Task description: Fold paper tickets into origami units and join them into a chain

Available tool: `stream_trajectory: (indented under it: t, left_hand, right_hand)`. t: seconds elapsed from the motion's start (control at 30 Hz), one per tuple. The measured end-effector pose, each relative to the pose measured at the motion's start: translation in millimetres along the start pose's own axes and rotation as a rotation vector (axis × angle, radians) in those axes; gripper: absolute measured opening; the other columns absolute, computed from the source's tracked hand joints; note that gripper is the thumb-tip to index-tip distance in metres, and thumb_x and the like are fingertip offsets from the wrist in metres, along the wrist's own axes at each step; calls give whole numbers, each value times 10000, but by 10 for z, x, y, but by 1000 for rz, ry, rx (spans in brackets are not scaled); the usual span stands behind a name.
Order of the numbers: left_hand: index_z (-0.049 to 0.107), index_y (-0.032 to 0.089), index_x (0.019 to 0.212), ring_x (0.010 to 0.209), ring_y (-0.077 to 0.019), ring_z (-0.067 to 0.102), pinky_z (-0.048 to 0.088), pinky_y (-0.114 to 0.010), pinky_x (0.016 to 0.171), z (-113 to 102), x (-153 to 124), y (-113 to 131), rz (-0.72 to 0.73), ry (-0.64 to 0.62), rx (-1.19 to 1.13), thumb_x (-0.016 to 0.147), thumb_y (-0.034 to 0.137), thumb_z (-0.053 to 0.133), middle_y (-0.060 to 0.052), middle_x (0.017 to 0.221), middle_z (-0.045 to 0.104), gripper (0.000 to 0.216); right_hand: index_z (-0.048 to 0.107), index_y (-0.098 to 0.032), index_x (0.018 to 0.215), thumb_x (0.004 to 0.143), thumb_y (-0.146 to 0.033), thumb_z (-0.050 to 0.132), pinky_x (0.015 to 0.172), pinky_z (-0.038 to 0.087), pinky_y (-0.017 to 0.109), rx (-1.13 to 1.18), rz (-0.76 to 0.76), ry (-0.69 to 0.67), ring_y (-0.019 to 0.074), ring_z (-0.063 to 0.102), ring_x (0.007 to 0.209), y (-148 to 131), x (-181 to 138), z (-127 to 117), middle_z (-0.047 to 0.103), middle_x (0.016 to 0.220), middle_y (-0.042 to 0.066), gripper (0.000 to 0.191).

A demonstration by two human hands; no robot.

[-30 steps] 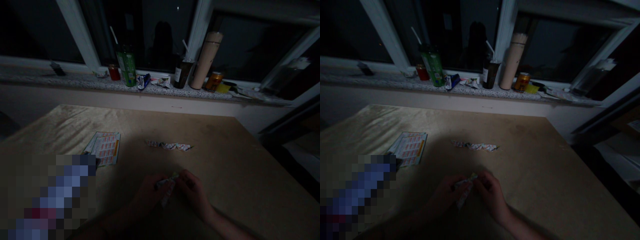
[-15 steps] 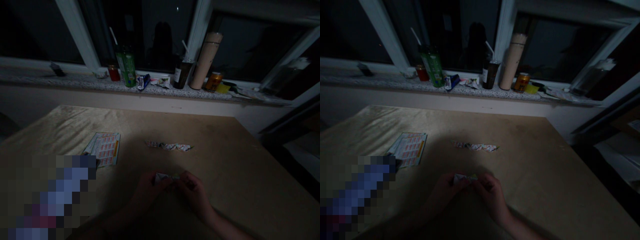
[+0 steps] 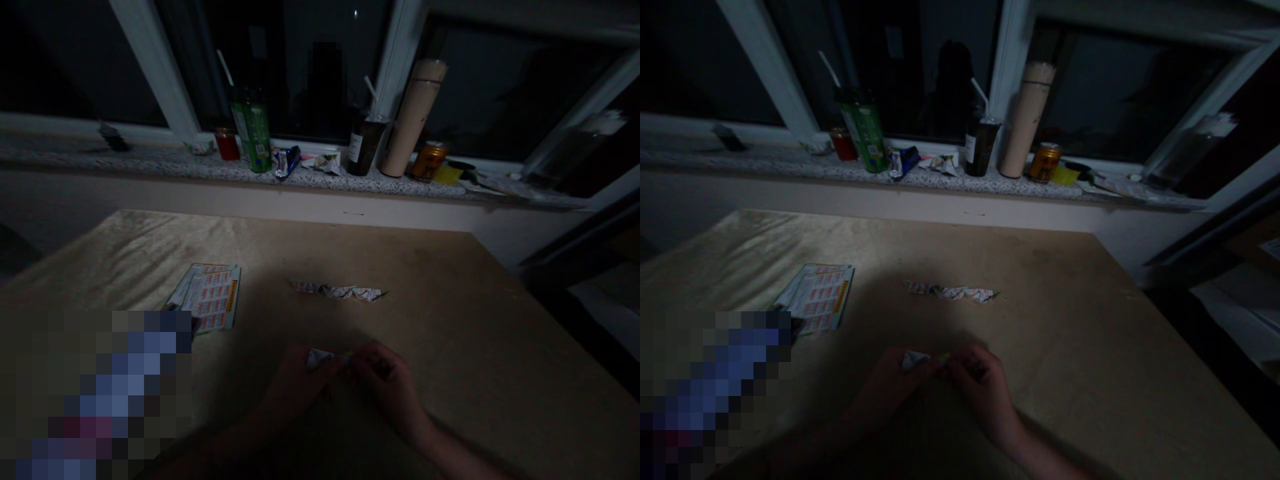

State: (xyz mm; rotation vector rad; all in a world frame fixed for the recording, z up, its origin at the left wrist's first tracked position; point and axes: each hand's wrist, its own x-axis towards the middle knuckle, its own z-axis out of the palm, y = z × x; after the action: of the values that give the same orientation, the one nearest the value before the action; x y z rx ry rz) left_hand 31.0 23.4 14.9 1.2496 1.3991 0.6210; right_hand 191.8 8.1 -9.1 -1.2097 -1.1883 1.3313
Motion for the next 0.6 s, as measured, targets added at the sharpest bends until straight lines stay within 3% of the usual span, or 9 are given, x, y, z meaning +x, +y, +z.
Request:
stream_trajectory:
  t: [0.23,0.6]
  left_hand:
    - [659,146,626,509,-149,554,386,-199,484,6,20,-39,-6,1,-12,687,490,607,26,478,597,353]
    - [610,133,566,422,-121,528,410,-205,446,-121,48,8,3,-289,-302,649,498,660,6,478,600,378]
  right_hand:
    - [664,-170,745,769,-230,617,603,463,235,-272,-166,31,155,605,654,-9,-46,-47,658,702,36,80]
    - [696,-223,943,817,-139,579,603,485,235,-394,-507,-48,152,599,715,-45,-64,-101,628,785,47,190]
